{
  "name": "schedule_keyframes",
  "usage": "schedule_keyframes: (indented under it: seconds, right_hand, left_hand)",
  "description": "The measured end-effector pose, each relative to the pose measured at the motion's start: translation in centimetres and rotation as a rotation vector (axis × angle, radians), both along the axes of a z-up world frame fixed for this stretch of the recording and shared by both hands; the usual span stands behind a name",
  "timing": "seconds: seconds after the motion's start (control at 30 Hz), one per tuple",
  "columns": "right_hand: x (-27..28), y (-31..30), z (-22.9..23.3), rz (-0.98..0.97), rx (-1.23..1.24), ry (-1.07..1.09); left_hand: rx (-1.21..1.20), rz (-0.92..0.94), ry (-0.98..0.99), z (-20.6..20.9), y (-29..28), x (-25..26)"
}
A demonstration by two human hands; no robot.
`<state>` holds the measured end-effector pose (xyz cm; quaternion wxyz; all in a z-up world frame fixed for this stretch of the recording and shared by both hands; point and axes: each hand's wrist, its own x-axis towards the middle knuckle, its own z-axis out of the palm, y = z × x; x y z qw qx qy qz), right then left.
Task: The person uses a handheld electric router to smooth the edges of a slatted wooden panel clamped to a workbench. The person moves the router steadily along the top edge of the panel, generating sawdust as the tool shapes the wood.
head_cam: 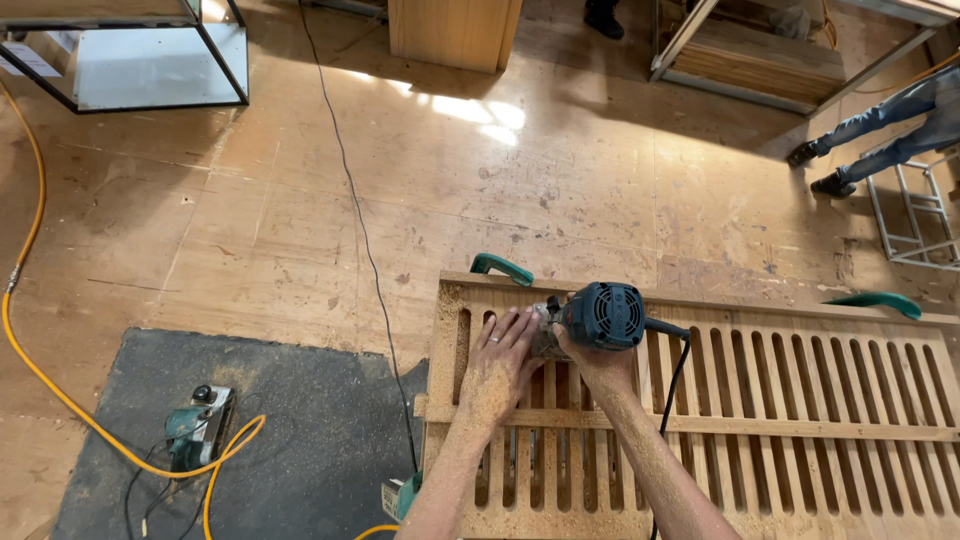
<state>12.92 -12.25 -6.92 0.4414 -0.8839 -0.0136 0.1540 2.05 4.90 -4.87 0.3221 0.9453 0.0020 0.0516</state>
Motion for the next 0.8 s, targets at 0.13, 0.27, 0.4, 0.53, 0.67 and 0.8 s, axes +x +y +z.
schedule_keyframes:
  seconds: [0.13, 0.27, 0.4, 0.53, 0.67, 0.8]
  right_hand:
    - [0.5, 0.1, -2.5, 0.013, -0.011, -0.019]
    - [0.6, -0.1, -0.4, -0.018, 0.027, -0.064]
    - [0.9, 0.4, -3.3, 0.022, -0.034, -0.091]
    - [1.0, 0.1, -1.8, 0.050, -0.117, -0.111]
    - [1.9, 0.2, -3.1, 0.013, 0.009, -0.073]
    - [2.1, 1.3, -2.5, 0.003, 0.033, -0.076]
  left_hand:
    - [0.060, 0.061, -0.027, -0.9, -0.2, 0.4]
    - [0.120, 0.096, -0.055, -0.5, -0.4, 0.5]
    - [0.108, 0.113, -0.103, -0.8, -0.6, 0.5]
    - [0.110, 0.130, -0.119, -1.5, -0.8, 0.9]
    - [0.104, 0.144, -0.105, -1.6, -0.8, 1.4]
    - [0.150, 0.153, -0.108, -2.1, -0.9, 1.6]
